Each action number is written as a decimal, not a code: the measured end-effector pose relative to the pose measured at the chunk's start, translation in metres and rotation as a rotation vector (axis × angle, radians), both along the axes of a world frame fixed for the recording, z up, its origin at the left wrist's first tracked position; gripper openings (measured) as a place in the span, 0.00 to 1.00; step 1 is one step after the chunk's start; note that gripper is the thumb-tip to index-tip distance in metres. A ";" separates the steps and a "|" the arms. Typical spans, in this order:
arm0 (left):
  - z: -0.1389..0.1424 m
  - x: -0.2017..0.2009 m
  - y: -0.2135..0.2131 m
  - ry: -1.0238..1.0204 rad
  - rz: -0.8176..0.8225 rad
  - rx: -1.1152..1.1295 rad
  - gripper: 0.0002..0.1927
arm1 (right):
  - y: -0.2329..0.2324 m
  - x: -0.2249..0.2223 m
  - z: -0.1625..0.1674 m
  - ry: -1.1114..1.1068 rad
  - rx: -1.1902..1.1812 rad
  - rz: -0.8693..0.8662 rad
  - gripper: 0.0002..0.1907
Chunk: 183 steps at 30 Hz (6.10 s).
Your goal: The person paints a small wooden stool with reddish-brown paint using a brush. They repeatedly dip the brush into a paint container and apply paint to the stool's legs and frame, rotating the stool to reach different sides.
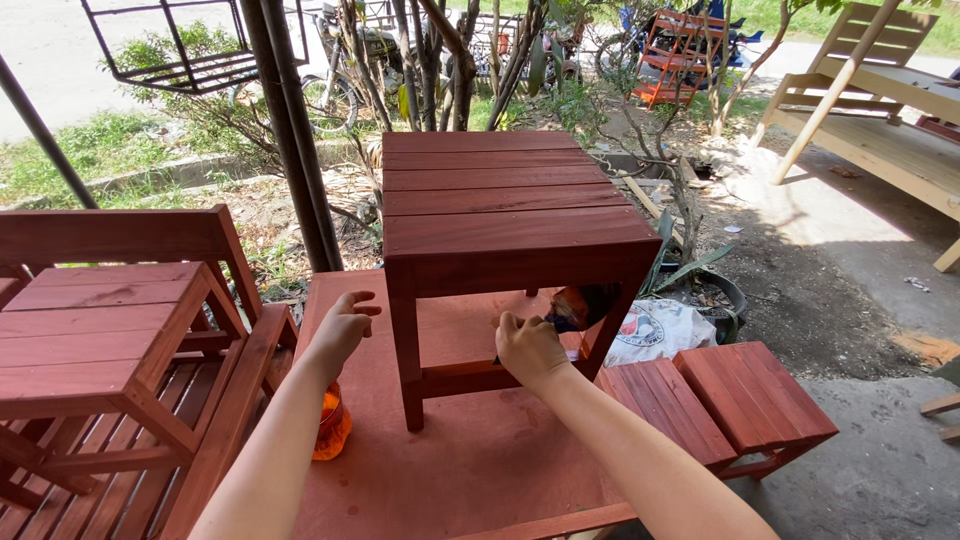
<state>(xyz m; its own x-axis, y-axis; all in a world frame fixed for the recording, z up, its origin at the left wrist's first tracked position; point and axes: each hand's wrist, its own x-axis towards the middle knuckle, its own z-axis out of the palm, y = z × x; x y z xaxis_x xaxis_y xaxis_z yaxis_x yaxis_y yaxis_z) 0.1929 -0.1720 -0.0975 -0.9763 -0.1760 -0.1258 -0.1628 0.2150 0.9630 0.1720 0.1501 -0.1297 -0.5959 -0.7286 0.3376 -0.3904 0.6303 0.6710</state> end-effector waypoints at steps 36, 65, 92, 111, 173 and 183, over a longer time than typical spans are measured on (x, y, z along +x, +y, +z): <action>-0.001 0.014 -0.008 -0.026 -0.001 -0.027 0.33 | 0.017 0.058 0.060 0.157 -0.096 0.161 0.05; -0.018 -0.003 0.001 -0.016 0.010 0.021 0.34 | 0.171 0.054 0.005 -0.368 -1.960 -0.568 0.09; 0.004 -0.001 0.001 0.014 -0.040 0.052 0.32 | 0.122 0.056 0.045 -0.149 -2.282 -0.048 0.08; 0.016 0.005 0.012 0.081 -0.084 0.121 0.30 | 0.135 0.117 0.130 -0.010 -2.260 0.531 0.06; 0.007 0.041 -0.072 0.048 0.034 0.037 0.33 | -0.082 0.132 0.130 -0.650 -0.731 0.640 0.07; 0.023 0.058 -0.069 0.084 0.081 0.057 0.32 | -0.066 0.141 0.161 -0.172 -0.651 0.822 0.10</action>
<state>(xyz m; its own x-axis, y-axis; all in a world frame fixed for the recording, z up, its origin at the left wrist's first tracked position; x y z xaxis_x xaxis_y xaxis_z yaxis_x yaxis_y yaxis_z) 0.2507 -0.2411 -0.0742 -0.9668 -0.2493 -0.0565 -0.0960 0.1493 0.9841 0.3133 0.0840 0.0317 -0.0794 -0.6386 0.7654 -0.9171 0.3477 0.1949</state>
